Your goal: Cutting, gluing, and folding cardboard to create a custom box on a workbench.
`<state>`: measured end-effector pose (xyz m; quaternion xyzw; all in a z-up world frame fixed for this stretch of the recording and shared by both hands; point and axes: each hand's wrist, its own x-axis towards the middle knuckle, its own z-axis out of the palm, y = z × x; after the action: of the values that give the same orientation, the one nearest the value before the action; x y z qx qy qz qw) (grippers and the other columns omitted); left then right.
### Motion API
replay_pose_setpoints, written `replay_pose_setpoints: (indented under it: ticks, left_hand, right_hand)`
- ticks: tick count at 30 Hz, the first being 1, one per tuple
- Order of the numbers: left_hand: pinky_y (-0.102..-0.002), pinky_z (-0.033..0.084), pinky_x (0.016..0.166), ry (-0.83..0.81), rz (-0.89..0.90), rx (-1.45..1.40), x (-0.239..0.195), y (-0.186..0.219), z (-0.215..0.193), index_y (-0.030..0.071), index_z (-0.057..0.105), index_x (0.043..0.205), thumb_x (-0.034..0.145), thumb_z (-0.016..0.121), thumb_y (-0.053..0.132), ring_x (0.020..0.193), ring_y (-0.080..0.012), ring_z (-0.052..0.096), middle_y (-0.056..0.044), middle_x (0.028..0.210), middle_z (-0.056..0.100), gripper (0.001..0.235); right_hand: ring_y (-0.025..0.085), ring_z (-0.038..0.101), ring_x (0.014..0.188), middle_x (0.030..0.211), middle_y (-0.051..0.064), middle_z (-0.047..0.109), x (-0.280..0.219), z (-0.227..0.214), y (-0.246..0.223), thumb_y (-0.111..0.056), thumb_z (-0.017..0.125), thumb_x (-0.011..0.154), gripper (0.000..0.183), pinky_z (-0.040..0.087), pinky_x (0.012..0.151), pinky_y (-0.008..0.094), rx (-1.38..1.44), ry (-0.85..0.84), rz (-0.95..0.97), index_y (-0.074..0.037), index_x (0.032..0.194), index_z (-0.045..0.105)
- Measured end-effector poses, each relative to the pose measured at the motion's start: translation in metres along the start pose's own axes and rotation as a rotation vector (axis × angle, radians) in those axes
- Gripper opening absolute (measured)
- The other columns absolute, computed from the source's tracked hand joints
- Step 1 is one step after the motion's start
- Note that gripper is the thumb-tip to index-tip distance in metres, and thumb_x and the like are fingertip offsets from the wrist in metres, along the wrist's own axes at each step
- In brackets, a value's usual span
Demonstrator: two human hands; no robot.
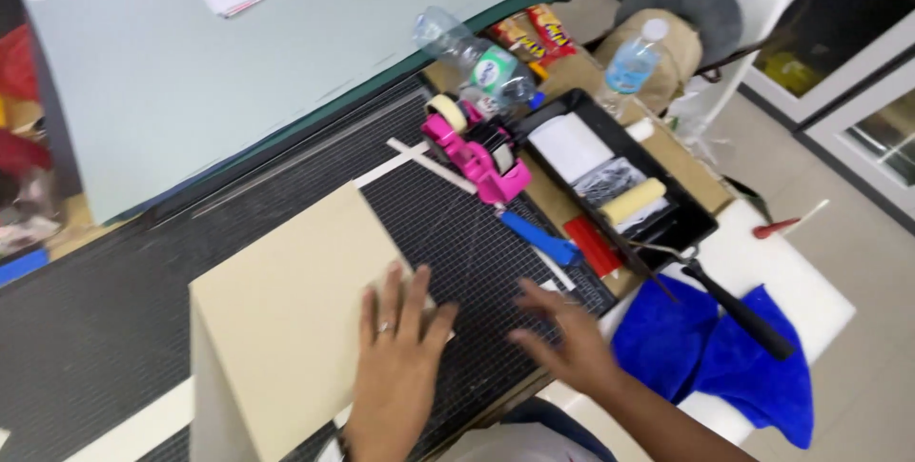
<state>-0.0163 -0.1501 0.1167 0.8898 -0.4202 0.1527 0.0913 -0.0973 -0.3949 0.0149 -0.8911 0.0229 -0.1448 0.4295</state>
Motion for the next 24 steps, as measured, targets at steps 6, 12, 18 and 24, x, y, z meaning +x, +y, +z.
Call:
replay_pose_setpoints:
  ticks: [6,12,18,24]
  left_hand:
    - [-0.071,0.034,0.115,0.042,-0.025,0.04,0.004,0.0,0.003,0.016,0.068,0.103,0.087,0.058,0.011,0.147,-0.0506,0.037,-0.016,0.152,0.049,0.019]
    - [-0.063,0.036,0.117,0.14,-0.052,0.108,0.011,0.002,0.013,0.018,0.066,0.093,0.094,0.057,0.021,0.144,-0.0462,0.044,-0.003,0.139,0.061,0.009]
    - [-0.061,0.041,0.113,0.17,-0.025,0.147,0.01,0.0,0.015,0.019,0.061,0.094,0.095,0.059,0.021,0.142,-0.0457,0.047,-0.003,0.138,0.063,0.003]
    - [-0.064,0.039,0.114,0.141,-0.035,0.1,0.007,-0.001,0.016,0.02,0.063,0.093,0.097,0.055,0.027,0.143,-0.0472,0.045,-0.005,0.14,0.061,0.012]
  right_hand:
    - [0.021,0.073,0.097,0.112,0.004,0.073,0.009,-0.142,0.038,-0.04,0.058,0.1,0.034,0.057,0.075,0.041,-0.551,0.283,0.378,-0.016,0.124,0.063]
    - [0.025,0.077,0.077,0.094,-0.001,0.073,-0.001,-0.116,0.116,-0.061,0.064,0.085,0.053,0.06,0.053,0.04,-0.989,-0.243,0.535,-0.025,0.12,0.049]
    - [0.028,0.076,0.077,0.089,-0.004,0.075,0.01,-0.126,0.122,-0.039,0.057,0.094,0.026,0.057,0.058,0.047,-0.85,-0.246,0.567,-0.031,0.117,0.048]
    - [0.01,0.074,0.081,0.095,-0.002,0.079,0.082,-0.151,0.067,-0.021,0.071,0.093,0.018,0.059,0.074,0.027,-0.135,0.131,0.404,-0.016,0.11,0.074]
